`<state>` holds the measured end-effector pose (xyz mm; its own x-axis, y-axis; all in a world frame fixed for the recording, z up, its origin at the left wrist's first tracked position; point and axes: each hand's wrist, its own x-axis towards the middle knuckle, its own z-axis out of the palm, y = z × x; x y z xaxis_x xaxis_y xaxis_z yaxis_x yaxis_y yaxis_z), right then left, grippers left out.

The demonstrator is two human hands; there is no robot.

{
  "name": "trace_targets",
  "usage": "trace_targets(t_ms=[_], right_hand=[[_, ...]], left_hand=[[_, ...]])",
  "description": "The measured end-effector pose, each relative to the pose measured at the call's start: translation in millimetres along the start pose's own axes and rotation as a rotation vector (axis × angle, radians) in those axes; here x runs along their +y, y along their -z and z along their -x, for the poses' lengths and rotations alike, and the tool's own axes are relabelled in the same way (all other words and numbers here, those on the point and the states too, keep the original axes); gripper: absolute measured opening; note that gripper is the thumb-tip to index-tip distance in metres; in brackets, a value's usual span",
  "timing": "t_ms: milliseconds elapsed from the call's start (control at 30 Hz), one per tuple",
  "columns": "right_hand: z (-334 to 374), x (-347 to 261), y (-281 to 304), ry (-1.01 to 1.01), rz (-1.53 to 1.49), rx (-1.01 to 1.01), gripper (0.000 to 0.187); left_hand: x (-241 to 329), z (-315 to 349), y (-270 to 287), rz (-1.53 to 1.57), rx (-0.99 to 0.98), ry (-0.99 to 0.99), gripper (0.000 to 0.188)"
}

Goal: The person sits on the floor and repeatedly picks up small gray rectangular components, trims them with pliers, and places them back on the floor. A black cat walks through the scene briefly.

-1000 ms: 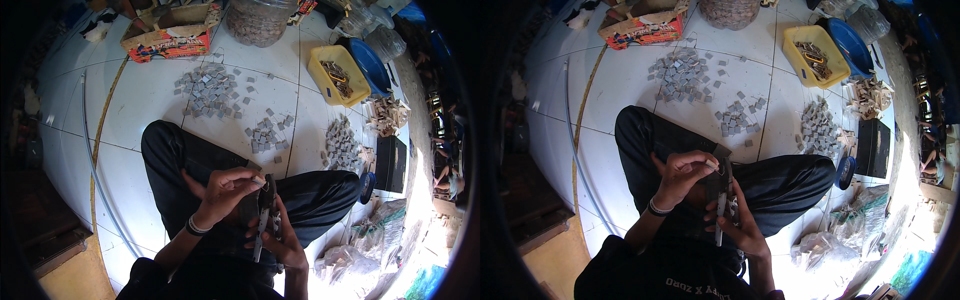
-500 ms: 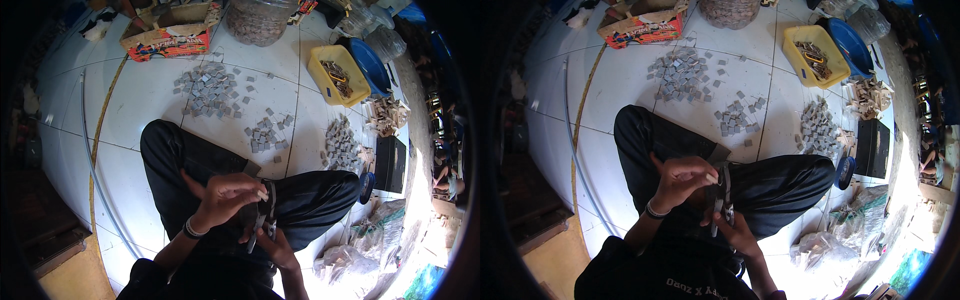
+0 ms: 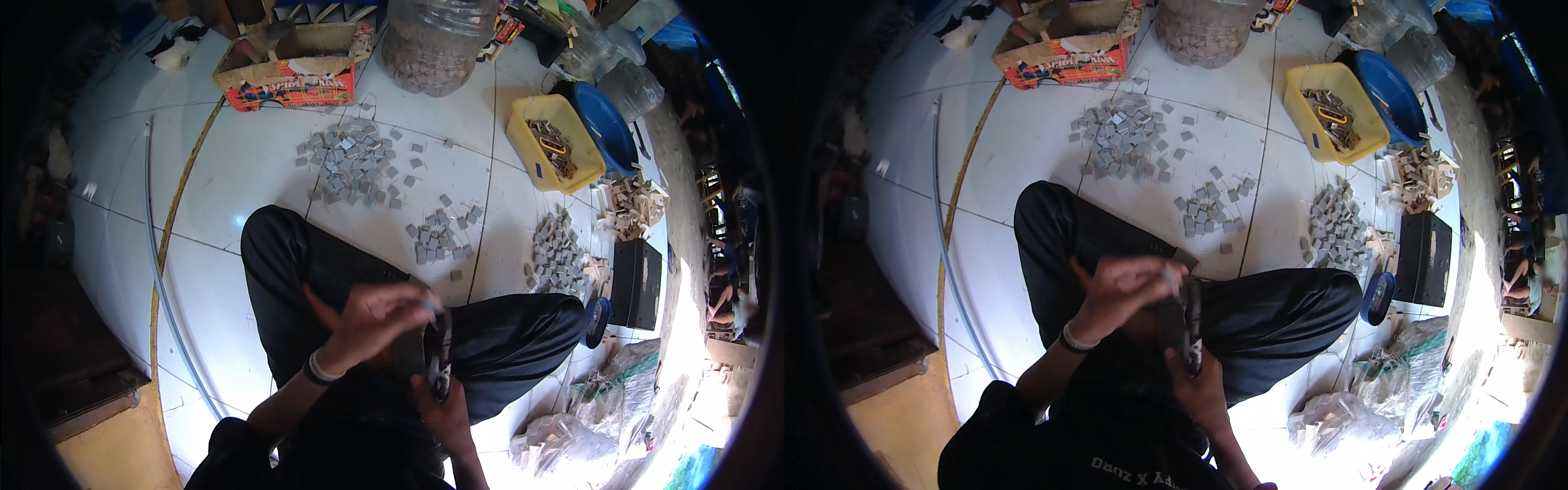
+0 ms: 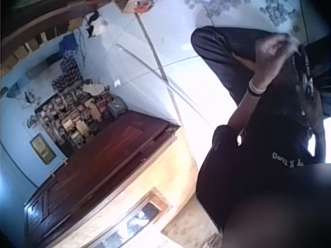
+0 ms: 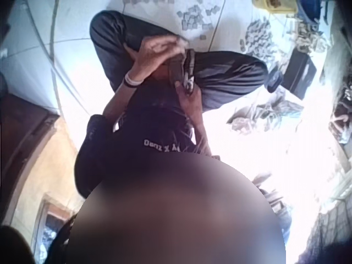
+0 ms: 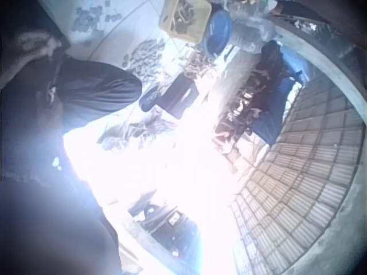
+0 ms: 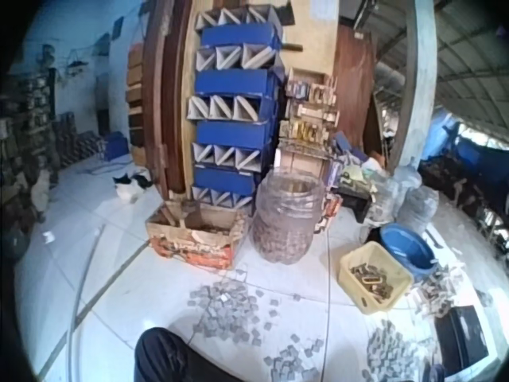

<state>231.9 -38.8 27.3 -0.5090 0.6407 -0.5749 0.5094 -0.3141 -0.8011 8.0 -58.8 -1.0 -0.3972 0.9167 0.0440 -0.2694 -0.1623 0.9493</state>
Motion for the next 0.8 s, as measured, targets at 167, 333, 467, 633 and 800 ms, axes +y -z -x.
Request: trace_targets(t_ms=[167, 333, 467, 633, 800], right_hand=[[-5.5, -2.0, 17.9, 0.015, -0.201, -0.004, 0.029], [-2.4, -5.4, 23.6, -0.093, -0.284, 0.064, 0.052], [-1.2, -12.4, 22.0, -0.110, -0.279, 0.046, 0.058], [1.4, -15.3, 19.6, -0.120, -0.286, 0.047, 0.054], [0.4, -9.5, 17.9, -0.123, -0.265, 0.022, 0.054]], left_hand=[[-59.5, -52.1, 45.3, -0.192, 0.496, 0.137, 0.047], [-113.8, -70.5, 62.6, -0.491, 0.479, 0.024, 0.045], [-148.9, -103.1, 50.6, -1.048, 0.169, -0.124, 0.043], [-148.9, -120.3, 50.0, -1.223, 0.206, -0.001, 0.024], [-89.3, -79.4, 51.6, -0.635, 0.179, -0.101, 0.021]])
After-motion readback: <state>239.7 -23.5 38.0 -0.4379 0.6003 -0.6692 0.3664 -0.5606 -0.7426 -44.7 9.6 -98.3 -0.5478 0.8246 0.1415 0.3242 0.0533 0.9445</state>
